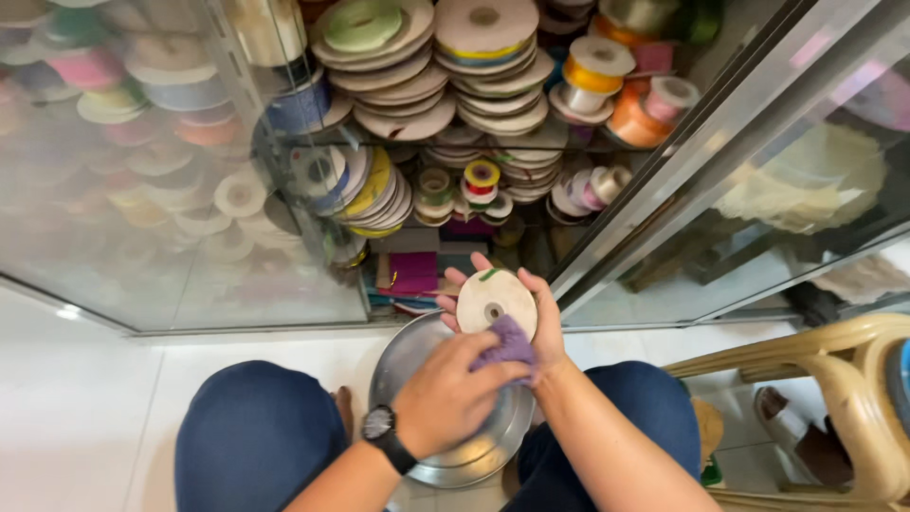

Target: The person sits on the floor in front of a glass cabinet filled with spools of ribbon. They use a purple cloth to wipe the spools and the interior shelves of the cabinet, handling the spools one by one and placing them back.

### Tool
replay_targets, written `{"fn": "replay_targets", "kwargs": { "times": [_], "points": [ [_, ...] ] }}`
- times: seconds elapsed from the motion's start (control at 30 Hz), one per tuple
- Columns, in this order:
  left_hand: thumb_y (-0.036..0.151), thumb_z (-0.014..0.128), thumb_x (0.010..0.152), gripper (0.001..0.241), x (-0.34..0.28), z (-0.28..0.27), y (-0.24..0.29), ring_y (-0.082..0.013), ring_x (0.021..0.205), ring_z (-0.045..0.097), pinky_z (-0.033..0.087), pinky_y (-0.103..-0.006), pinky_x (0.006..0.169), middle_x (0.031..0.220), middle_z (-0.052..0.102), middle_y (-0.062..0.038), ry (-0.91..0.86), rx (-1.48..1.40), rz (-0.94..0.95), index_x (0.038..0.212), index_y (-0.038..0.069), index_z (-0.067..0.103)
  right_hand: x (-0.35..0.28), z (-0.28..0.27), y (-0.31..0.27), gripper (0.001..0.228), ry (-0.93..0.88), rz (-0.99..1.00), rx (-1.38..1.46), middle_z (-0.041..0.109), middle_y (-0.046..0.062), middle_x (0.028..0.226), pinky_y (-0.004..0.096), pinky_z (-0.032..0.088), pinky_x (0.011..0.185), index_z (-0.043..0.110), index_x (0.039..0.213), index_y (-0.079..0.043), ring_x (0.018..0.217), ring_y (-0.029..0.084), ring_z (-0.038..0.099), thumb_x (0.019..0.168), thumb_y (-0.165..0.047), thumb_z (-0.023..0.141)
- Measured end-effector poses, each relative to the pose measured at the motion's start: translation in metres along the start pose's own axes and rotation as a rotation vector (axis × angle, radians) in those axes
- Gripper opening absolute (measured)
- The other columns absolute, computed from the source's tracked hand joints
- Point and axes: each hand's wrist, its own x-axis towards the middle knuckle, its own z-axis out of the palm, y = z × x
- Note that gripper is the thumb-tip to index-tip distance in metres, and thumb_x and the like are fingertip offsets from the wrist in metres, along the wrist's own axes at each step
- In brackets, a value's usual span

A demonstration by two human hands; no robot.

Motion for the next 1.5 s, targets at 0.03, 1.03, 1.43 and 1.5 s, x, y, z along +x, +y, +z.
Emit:
{"fn": "replay_targets", "kwargs": {
  "times": [0.03,1.03,1.43,1.5],
  "points": [
    [0.004,0.074,0.090,0.052,0.002,-0.004,-0.007,-0.0420,0.114,0.066,0.055,-0.0530,0.100,0.135,0.064,-0.021,0.007,-0.002,0.005,0.138,0.025,0.077,0.000,0.001,0.001,0.069,0.000,-0.004,-0.008,0.058,0.029,0.165,0.064,0.054,0.110,0.057,0.159,-0.014,0.131,0.056,0.065,0.098,-0.047,0.062],
    [0.003,0.069,0.092,0.051,-0.006,-0.025,-0.019,-0.0374,0.127,0.065,0.052,-0.0472,0.109,0.141,0.059,-0.014,-0.084,-0.068,-0.241,0.136,0.027,0.078,-0.001,0.022,0.020,0.070,0.278,-0.058,-0.196,0.075,0.022,0.140,0.050,0.059,0.100,0.060,0.160,-0.013,0.110,0.044,0.075,0.101,-0.051,0.050],
    [0.007,0.070,0.081,0.049,-0.002,-0.034,-0.026,-0.0310,0.122,0.070,0.054,-0.0429,0.106,0.130,0.068,-0.009,-0.011,-0.088,-0.350,0.122,0.030,0.085,0.008,-0.004,0.028,0.056,0.245,-0.040,-0.166,0.078,0.017,0.128,0.036,0.057,0.095,0.067,0.144,-0.013,0.107,0.027,0.074,0.101,-0.047,0.058],
    [0.006,0.068,0.089,0.035,0.002,-0.046,-0.033,-0.0281,0.129,0.065,0.048,-0.0438,0.117,0.125,0.069,-0.009,0.301,-0.105,-0.535,0.114,0.022,0.088,0.003,0.011,0.021,0.068,0.179,0.050,-0.357,0.066,0.006,0.124,0.045,0.056,0.088,0.066,0.158,-0.019,0.102,0.025,0.066,0.101,-0.055,0.054]
  ]
}}
